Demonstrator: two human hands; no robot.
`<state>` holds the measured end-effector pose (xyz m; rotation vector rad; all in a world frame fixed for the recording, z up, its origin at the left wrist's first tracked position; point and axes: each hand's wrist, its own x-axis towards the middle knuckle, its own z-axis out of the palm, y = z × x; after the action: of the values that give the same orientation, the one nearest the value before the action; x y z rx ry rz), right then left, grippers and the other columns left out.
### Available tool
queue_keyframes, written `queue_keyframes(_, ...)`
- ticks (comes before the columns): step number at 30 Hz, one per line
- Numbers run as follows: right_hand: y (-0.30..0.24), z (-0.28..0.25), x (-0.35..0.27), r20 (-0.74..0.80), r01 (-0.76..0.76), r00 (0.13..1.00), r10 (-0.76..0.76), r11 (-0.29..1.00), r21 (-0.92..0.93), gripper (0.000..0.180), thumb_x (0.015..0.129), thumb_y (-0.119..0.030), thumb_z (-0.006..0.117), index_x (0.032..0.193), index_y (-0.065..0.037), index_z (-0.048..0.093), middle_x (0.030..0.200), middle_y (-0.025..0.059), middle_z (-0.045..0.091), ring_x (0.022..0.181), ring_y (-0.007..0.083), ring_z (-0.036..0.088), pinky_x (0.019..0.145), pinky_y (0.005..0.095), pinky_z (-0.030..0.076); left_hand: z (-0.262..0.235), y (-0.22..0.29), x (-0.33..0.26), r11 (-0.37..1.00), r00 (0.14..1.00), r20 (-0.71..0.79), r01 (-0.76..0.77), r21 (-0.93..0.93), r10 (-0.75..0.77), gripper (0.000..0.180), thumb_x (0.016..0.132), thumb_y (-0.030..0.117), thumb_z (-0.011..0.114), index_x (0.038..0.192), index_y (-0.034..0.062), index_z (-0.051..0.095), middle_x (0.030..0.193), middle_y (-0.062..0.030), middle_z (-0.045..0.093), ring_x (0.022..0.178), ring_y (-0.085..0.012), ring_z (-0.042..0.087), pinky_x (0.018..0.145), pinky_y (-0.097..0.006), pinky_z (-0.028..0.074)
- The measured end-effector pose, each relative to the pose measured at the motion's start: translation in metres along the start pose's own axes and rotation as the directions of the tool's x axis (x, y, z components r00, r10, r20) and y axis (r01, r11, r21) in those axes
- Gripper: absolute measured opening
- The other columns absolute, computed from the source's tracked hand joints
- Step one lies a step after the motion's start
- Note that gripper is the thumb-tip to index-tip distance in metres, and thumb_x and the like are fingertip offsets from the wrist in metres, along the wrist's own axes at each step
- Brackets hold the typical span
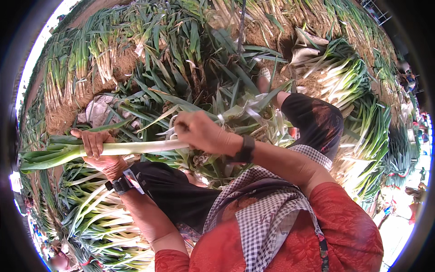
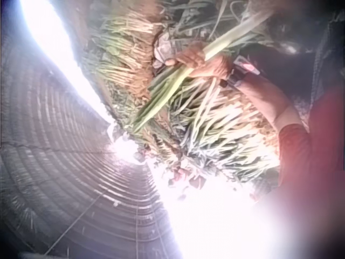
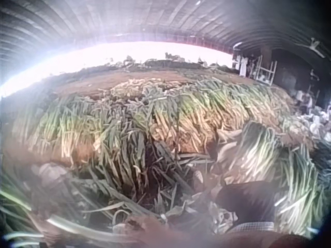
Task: The person picks up leeks one at a time, peels away the outer layers by hand, and places the cleaned vegetables onto a separate stack.
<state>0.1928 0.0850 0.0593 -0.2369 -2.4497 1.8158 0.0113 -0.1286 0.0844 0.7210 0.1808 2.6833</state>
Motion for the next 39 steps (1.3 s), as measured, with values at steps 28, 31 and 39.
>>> queue_keyframes(28, 0.088, -0.041, -0.031, 0.043, 0.045, 0.998, -0.037, 0.975, -0.216, 0.028, 0.095, -0.026, 0.061, 0.105, -0.001, 0.059, 0.074, 0.0043, 0.058, 0.063, 0.0196, 0.056, 0.061, 0.0301, 0.048, -0.009, -0.006, 0.005, 0.795, 0.702, -0.535, -0.073, 0.603, 0.470, 0.057, 0.097, 0.055, 0.038, 0.100, 0.0011, 0.055, 0.074, -0.0025, 0.052, 0.064, -0.0156, 0.053, 0.060, -0.026, 0.048)
queue_keyframes(31, 0.017, -0.026, -0.029, 0.399, -0.439, 0.884, 0.242, 0.724, 0.532, 0.027, 0.097, -0.029, 0.057, 0.096, -0.002, 0.057, 0.065, -0.0036, 0.049, 0.055, 0.0086, 0.048, 0.050, 0.0250, 0.039, -0.010, -0.023, 0.003, 0.801, 0.876, -0.333, -0.094, 0.592, 0.349, 0.044, 0.097, 0.048, 0.051, 0.100, 0.0045, 0.052, 0.085, -0.0053, 0.055, 0.069, -0.0151, 0.054, 0.065, -0.026, 0.048)
queue_keyframes(39, 0.064, -0.042, -0.067, 0.674, -0.044, 0.708, 0.213, 0.965, -0.260, 0.026, 0.091, -0.013, 0.056, 0.116, -0.009, 0.063, 0.081, 0.0151, 0.066, 0.067, 0.0242, 0.061, 0.070, 0.0406, 0.049, -0.004, 0.020, -0.010, 0.685, 0.670, -0.520, 0.024, 0.729, 0.530, 0.030, 0.101, 0.033, 0.045, 0.104, 0.0046, 0.052, 0.073, -0.0030, 0.050, 0.056, -0.0113, 0.041, 0.052, -0.025, 0.038)
